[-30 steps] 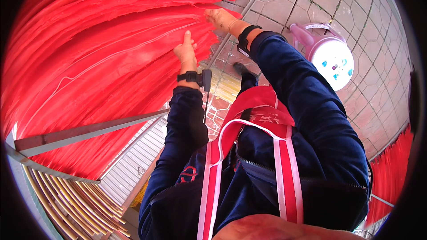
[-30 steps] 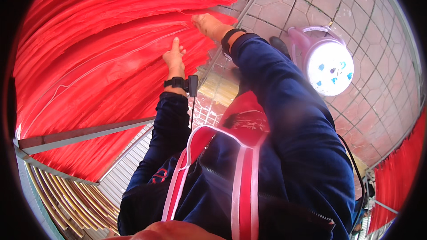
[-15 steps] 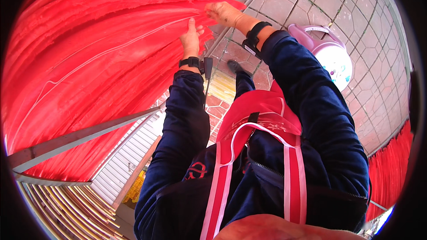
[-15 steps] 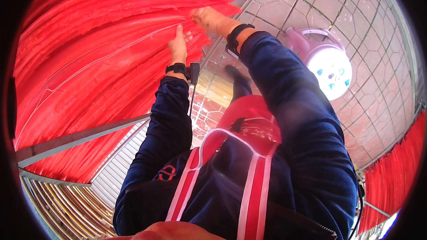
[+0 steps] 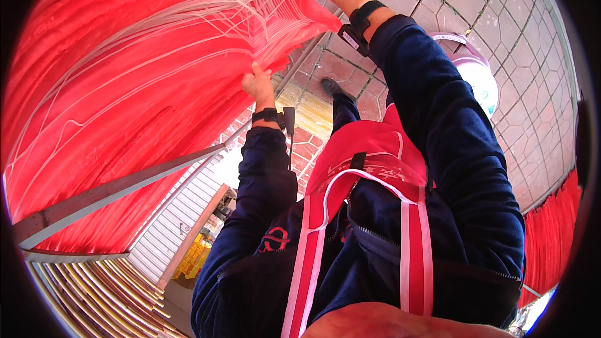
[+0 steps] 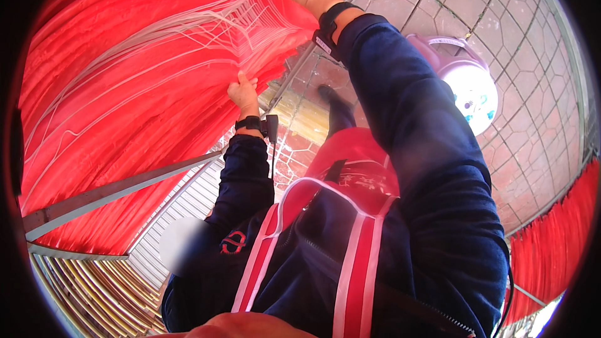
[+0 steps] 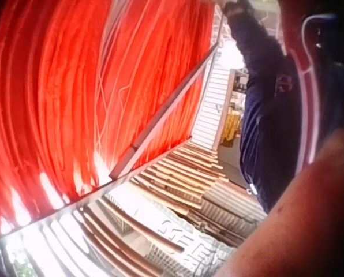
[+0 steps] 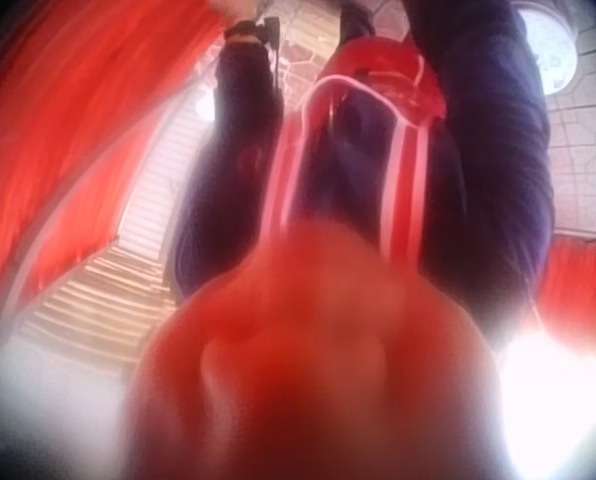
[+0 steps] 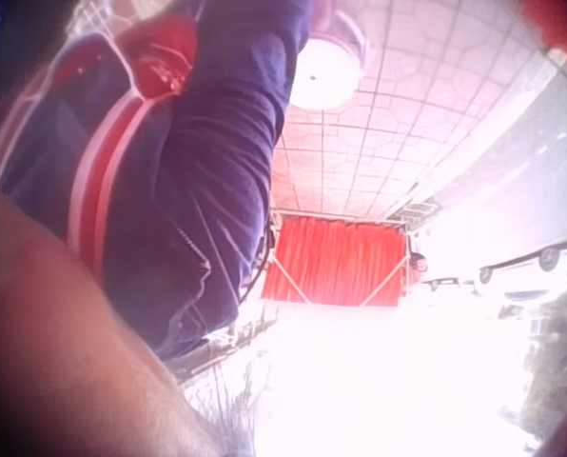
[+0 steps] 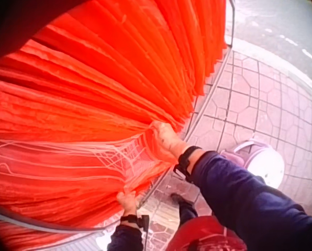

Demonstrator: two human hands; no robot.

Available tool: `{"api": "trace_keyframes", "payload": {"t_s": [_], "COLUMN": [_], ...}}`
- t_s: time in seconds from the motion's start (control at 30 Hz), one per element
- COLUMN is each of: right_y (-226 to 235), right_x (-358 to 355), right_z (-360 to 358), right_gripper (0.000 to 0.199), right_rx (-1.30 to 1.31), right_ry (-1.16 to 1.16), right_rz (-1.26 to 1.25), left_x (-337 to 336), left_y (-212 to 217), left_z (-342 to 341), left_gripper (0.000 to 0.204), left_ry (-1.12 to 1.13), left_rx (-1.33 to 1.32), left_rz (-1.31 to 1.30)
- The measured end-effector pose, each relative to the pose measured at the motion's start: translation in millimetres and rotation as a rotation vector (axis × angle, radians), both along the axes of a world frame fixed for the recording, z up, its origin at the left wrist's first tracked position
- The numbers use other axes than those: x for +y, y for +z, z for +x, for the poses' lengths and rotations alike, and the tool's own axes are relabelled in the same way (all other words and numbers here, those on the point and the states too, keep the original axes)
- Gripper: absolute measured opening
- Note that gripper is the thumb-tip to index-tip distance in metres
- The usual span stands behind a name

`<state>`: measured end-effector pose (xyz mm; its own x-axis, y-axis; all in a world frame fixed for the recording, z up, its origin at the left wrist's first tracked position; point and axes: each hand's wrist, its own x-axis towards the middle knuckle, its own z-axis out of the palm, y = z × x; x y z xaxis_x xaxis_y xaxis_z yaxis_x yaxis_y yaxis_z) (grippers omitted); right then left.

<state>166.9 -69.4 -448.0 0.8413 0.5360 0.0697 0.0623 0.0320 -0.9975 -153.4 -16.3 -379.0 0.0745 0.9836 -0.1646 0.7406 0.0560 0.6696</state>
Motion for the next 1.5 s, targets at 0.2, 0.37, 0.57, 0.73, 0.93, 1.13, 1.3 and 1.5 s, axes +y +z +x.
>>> {"api": "trace_keyframes", "payload": {"t_s": [0.2, 0.37, 0.57, 0.73, 0.93, 1.13, 1.3, 1.5], "right_y": [28, 59, 79, 74, 71, 78, 78, 84], "right_x": [-24, -51, -60, -70, -74, -80, -79, -88], "right_z": [23, 43, 56, 69, 79, 89, 101, 123], "right_gripper": [0.012, 0.012, 0.012, 0.013, 0.015, 0.016, 0.015, 0.015], "right_rx": [0.070, -0.097, 0.020, -0.121, -0.034, -0.168, -0.199, -0.220], "right_ry": [-0.110, -0.202, -0.290, -0.434, -0.437, -0.429, -0.474, -0.472], "right_rz": [-0.021, -0.093, -0.102, -0.076, -0.012, -0.018, -0.028, -0.030], "left_x": [6, 15, 22, 28, 18, 29, 37, 50], "left_y": [5, 7, 18, 31, 57, 81, 82, 75], "left_z": [-49, -82, -119, -136, -137, -163, -193, -216], "left_gripper": [0.041, 0.033, 0.035, 0.042, 0.047, 0.043, 0.040, 0.043], "left_ry": [0.134, 0.229, 0.386, 0.401, 0.363, 0.407, 0.413, 0.382], "left_rx": [-0.022, -0.079, -0.041, -0.003, 0.387, 0.379, 0.322, 0.480], "left_rz": [0.026, 0.035, 0.044, 0.147, 0.171, 0.194, 0.251, 0.275]}}
